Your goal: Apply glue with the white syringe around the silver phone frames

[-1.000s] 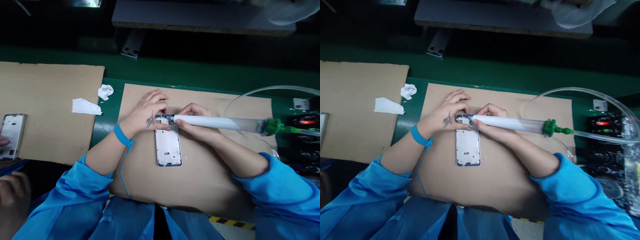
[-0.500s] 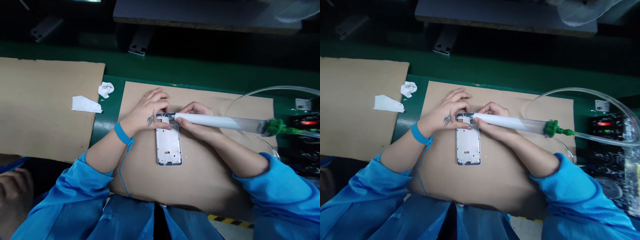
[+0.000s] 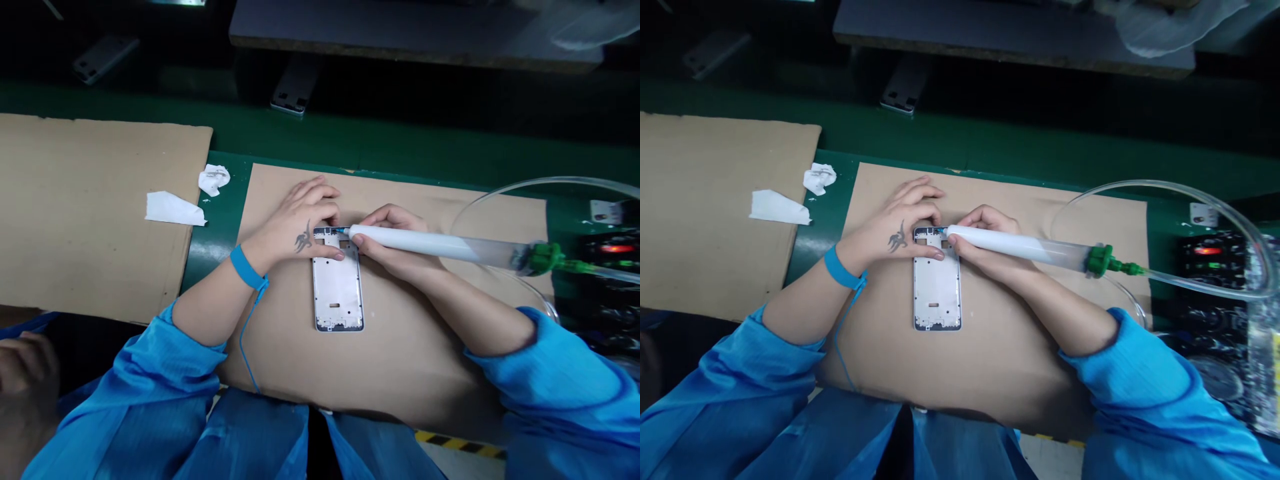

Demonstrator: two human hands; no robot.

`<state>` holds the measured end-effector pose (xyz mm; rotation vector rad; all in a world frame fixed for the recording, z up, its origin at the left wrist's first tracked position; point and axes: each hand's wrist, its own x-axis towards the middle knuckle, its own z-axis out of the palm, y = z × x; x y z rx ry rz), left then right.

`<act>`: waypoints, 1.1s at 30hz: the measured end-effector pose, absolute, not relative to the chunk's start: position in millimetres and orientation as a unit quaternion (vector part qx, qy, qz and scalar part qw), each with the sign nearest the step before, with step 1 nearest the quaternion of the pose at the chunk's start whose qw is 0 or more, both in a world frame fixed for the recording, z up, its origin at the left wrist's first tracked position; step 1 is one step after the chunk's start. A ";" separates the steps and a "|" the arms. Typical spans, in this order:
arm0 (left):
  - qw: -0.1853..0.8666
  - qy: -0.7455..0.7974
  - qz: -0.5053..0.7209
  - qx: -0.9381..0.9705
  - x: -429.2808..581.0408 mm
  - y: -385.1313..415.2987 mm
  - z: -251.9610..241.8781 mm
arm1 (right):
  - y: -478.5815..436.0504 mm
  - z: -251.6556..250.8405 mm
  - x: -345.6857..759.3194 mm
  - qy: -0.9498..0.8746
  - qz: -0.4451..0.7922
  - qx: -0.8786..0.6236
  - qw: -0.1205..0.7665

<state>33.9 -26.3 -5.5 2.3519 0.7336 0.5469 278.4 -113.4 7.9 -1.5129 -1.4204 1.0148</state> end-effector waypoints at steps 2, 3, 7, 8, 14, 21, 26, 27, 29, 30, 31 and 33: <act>0.303 0.274 0.209 0.889 33.6 -26.0 -6.2 | -113.5 8.4 278.4 -0.565 0.405 -0.597 0.401; 0.302 0.272 0.211 0.889 33.4 -25.9 -6.6 | -113.5 8.6 278.3 -0.566 0.406 -0.595 0.401; 0.300 0.271 0.215 0.889 33.1 -26.0 -7.9 | -113.6 10.2 277.7 -0.575 0.404 -0.589 0.399; 0.300 0.271 0.215 0.889 33.3 -26.1 -7.9 | -113.7 10.5 277.5 -0.578 0.403 -0.589 0.397; 0.309 0.272 0.213 0.886 35.4 -27.1 -4.5 | -114.1 8.6 278.4 -0.587 0.411 -0.578 0.391; 0.309 0.273 0.207 0.887 35.0 -26.5 -4.4 | -114.8 6.2 278.2 -0.588 0.401 -0.582 0.393; 0.301 0.264 0.221 0.889 34.5 -24.5 -10.3 | -114.5 2.9 279.3 -0.579 0.390 -0.583 0.415; 0.301 0.263 0.221 0.890 34.6 -24.3 -10.5 | -114.3 2.3 279.9 -0.579 0.389 -0.582 0.418; 0.306 0.264 0.218 0.888 34.7 -24.3 -9.5 | -113.9 1.3 281.2 -0.581 0.387 -0.581 0.419; 0.310 0.266 0.214 0.887 34.7 -24.4 -8.5 | -113.7 0.8 281.9 -0.581 0.387 -0.581 0.419; 0.313 0.268 0.210 0.886 34.7 -24.6 -7.2 | -113.6 0.3 282.6 -0.582 0.387 -0.580 0.418; 0.318 0.271 0.206 0.885 34.7 -25.2 -5.0 | -113.6 -1.1 283.6 -0.584 0.391 -0.576 0.417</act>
